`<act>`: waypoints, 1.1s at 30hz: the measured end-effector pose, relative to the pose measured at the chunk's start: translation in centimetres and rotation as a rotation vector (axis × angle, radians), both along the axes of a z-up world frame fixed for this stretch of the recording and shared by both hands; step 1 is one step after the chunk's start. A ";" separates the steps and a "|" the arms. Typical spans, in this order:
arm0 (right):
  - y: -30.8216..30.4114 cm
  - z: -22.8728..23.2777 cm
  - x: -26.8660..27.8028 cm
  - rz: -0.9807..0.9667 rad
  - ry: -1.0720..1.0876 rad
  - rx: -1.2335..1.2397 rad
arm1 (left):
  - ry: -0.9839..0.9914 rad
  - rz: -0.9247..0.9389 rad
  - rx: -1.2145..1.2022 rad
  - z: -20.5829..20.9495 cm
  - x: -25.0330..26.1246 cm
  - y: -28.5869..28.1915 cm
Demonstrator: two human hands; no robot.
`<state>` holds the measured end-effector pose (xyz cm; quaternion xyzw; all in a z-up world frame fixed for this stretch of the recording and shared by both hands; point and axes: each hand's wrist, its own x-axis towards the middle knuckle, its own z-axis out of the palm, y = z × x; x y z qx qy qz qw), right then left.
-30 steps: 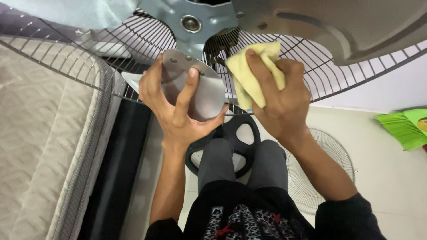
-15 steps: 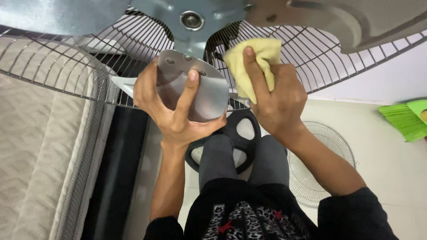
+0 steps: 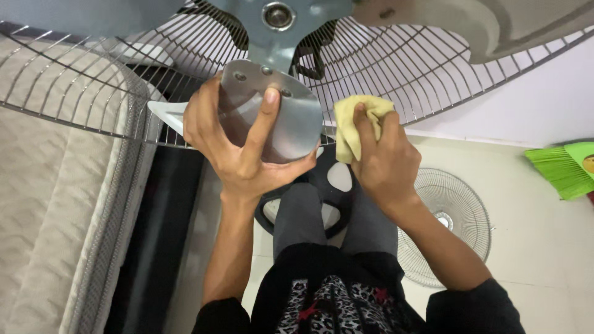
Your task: The person wipes the metal cage and blades of a standing fan using a yellow cloth. They rotate the fan head to access different sections and continue wiping the blades and cage throughout the clip.
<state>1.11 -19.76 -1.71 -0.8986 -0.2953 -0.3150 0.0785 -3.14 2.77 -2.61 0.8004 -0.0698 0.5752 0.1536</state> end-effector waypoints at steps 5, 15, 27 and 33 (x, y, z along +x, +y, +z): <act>0.4 0.1 -0.7 -0.091 0.154 -0.018 | -0.003 0.007 0.016 0.3 0.7 0.0; -0.6 3.9 -1.0 0.037 0.209 0.084 | -0.031 -0.027 0.017 1.0 0.6 0.4; 3.5 6.2 3.0 0.226 -0.402 0.076 | 0.014 -0.068 0.004 1.1 0.1 1.5; 3.2 3.6 3.4 0.168 -0.315 0.040 | 0.023 -0.035 0.020 1.2 0.4 2.0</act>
